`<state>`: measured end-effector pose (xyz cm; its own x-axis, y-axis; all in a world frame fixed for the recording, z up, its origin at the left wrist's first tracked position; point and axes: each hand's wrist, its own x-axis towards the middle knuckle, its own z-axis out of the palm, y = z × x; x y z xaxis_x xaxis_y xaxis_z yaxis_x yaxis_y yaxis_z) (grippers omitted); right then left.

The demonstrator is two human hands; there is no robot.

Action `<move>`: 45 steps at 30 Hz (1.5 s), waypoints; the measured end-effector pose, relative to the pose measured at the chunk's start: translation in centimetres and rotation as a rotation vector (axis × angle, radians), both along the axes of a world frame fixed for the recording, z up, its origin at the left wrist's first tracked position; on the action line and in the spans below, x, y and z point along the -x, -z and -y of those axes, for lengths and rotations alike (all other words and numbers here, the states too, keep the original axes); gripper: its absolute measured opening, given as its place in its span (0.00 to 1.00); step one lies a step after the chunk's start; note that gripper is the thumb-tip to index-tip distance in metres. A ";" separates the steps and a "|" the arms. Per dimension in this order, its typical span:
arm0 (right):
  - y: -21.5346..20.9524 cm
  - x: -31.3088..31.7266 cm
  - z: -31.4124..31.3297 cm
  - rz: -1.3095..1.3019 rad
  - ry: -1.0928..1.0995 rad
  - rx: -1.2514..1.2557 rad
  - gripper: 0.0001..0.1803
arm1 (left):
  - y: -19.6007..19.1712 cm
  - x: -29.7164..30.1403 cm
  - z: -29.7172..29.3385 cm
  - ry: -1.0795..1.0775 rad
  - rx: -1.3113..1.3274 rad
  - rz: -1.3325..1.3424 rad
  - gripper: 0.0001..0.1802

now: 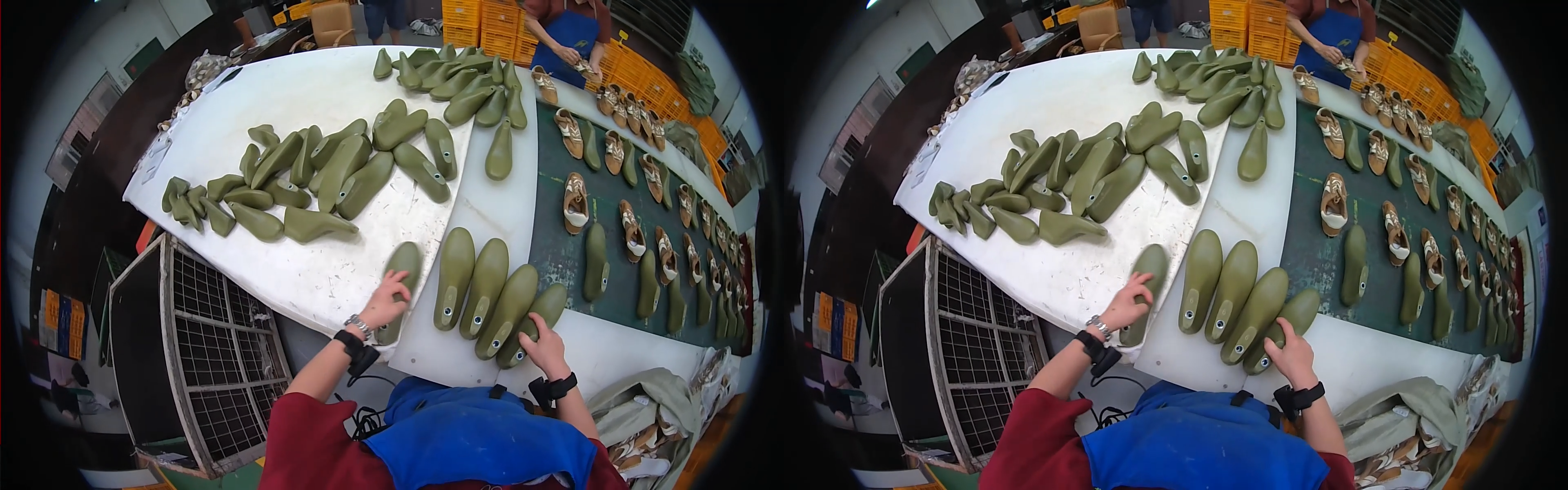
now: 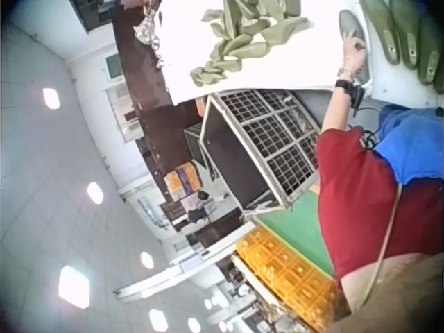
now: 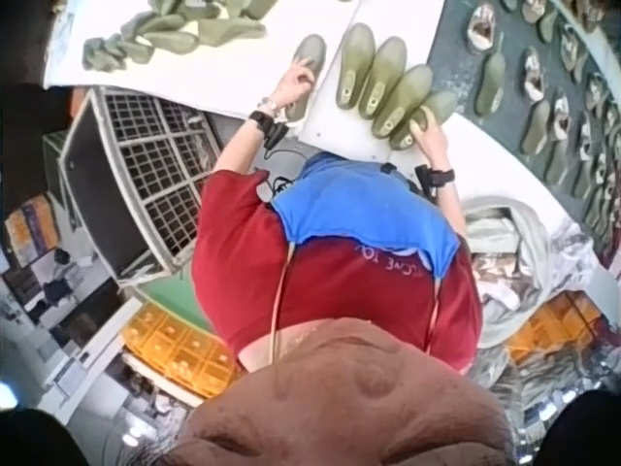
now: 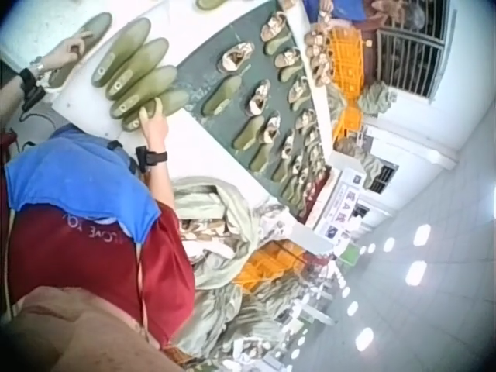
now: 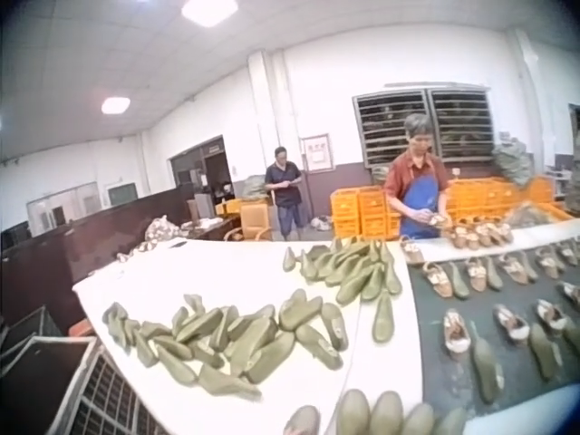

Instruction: Removing shoes from a bulk bag, inspecting them, and placing them on shoe lasts at a manufacturing station.

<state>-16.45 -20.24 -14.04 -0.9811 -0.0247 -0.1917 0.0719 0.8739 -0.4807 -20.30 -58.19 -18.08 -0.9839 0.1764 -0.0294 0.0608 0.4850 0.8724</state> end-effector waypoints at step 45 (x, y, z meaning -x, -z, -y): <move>0.5 0.1 1.3 -0.049 0.096 0.000 0.30 | 2.9 29.7 3.0 -0.084 0.340 -0.103 0.38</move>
